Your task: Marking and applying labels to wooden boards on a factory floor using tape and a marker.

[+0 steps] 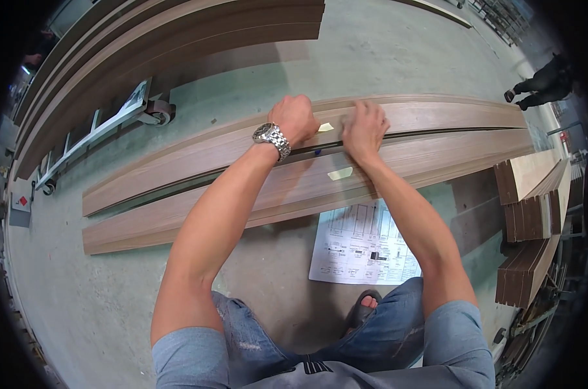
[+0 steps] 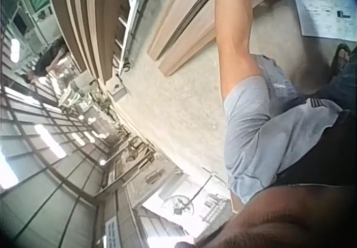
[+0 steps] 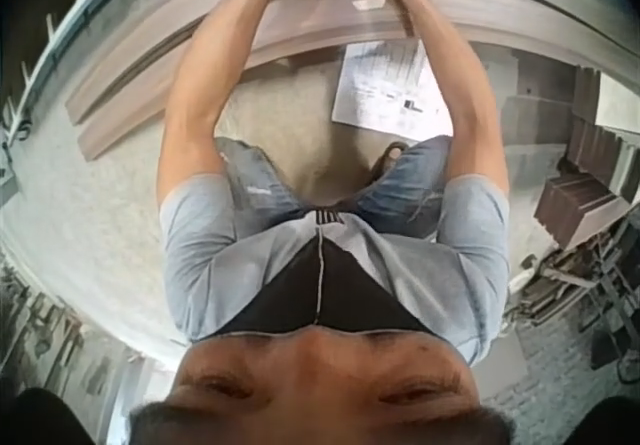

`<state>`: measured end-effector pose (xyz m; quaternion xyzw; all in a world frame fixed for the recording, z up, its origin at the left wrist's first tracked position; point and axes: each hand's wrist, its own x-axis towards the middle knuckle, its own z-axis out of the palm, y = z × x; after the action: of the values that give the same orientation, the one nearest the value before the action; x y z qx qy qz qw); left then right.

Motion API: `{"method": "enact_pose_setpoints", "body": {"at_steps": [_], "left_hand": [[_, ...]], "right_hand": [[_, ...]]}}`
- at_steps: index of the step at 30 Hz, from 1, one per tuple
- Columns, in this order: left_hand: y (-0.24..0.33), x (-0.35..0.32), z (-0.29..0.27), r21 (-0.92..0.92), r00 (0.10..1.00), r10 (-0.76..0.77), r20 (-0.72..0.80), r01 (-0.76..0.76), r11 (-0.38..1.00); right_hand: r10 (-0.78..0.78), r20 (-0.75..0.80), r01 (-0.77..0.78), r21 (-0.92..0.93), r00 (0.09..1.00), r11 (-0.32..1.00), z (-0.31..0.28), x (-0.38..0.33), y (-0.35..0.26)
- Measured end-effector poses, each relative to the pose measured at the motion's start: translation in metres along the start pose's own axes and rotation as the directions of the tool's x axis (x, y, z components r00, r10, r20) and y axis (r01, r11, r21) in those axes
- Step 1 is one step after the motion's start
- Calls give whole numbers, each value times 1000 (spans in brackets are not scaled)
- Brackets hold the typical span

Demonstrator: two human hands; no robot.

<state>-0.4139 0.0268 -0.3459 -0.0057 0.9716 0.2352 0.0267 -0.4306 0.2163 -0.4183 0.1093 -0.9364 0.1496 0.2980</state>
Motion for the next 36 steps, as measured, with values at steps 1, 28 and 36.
{"method": "enact_pose_setpoints", "body": {"at_steps": [1, 28, 36], "left_hand": [[-2, -2, 0, -1, 1000, -2, 2, 2, 1000], [-37, -172, -155, -392, 942, 118, -314, -241, 888], [-373, -541, -46, -92, 734, -568, -374, 580, 810]], "right_hand": [[-2, 0, 2, 7, 1000, 1000, 1, -6, -5], [-327, 491, 416, -79, 807, 906, -21, -33, 11], [-427, 714, 580, 36, 555, 814, -21, -43, -73]]}}
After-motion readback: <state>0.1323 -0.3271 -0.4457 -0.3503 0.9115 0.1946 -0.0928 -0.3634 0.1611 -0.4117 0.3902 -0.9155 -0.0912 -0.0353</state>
